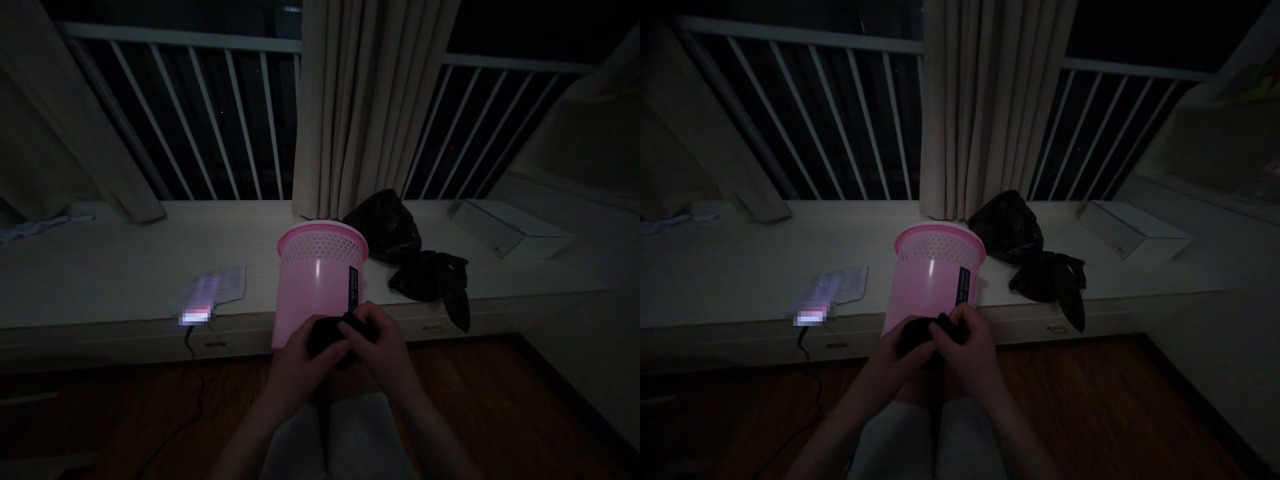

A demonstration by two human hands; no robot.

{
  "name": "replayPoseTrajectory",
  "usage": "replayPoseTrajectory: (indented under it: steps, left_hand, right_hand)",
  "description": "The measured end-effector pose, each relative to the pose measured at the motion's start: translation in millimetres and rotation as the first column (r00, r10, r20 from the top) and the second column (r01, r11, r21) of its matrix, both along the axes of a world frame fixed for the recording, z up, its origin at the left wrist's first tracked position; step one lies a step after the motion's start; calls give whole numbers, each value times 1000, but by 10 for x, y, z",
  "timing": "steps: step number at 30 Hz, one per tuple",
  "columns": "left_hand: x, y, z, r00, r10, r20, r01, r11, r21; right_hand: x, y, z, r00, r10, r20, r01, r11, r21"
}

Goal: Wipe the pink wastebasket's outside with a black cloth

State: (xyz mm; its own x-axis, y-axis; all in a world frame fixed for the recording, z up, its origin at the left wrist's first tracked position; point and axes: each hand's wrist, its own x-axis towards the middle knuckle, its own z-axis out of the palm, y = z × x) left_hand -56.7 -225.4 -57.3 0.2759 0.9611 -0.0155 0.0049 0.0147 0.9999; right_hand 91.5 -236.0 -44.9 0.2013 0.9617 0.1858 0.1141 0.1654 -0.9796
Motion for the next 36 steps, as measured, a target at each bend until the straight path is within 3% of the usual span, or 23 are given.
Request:
replayPoseTrajectory:
  steps: [5,8,10,12,15,19,23,27,32,36]
  left_hand:
    - [-91,82,102,996,84,29,-86,994,63]
    - [-115,105,110,991,137,-2,-135,983,123]
    - [-90,82,108,988,150,-29,-145,982,119]
    - [-45,42,108,987,153,-44,-148,985,88]
    - [19,-7,120,993,104,-51,-102,993,56]
    - [36,9,132,998,18,-57,-12,995,99]
    - [10,64,82,991,80,-108,-63,986,154]
    - [4,89,24,974,187,-126,-163,970,179]
    - [1,105,38,945,305,-116,-278,939,201]
    - [-40,110,36,956,292,26,-293,956,34]
  right_hand:
    - [156,-12,-42,959,252,-128,-260,964,-48]
    - [222,-8,-40,955,285,-88,-288,957,-24]
    - [215,-2,-22,977,213,0,-213,977,15]
    - [172,4,4,992,56,110,-66,994,89]
    - [78,-2,38,965,-127,231,81,977,197]
    - [4,-25,42,931,-88,355,0,970,242]
    - [33,-33,47,894,-98,437,7,979,205]
    - [81,-65,102,882,27,471,-120,978,169]
    - [144,-121,160,894,300,332,-346,934,90]
    - [195,-100,127,915,275,296,-321,940,118]
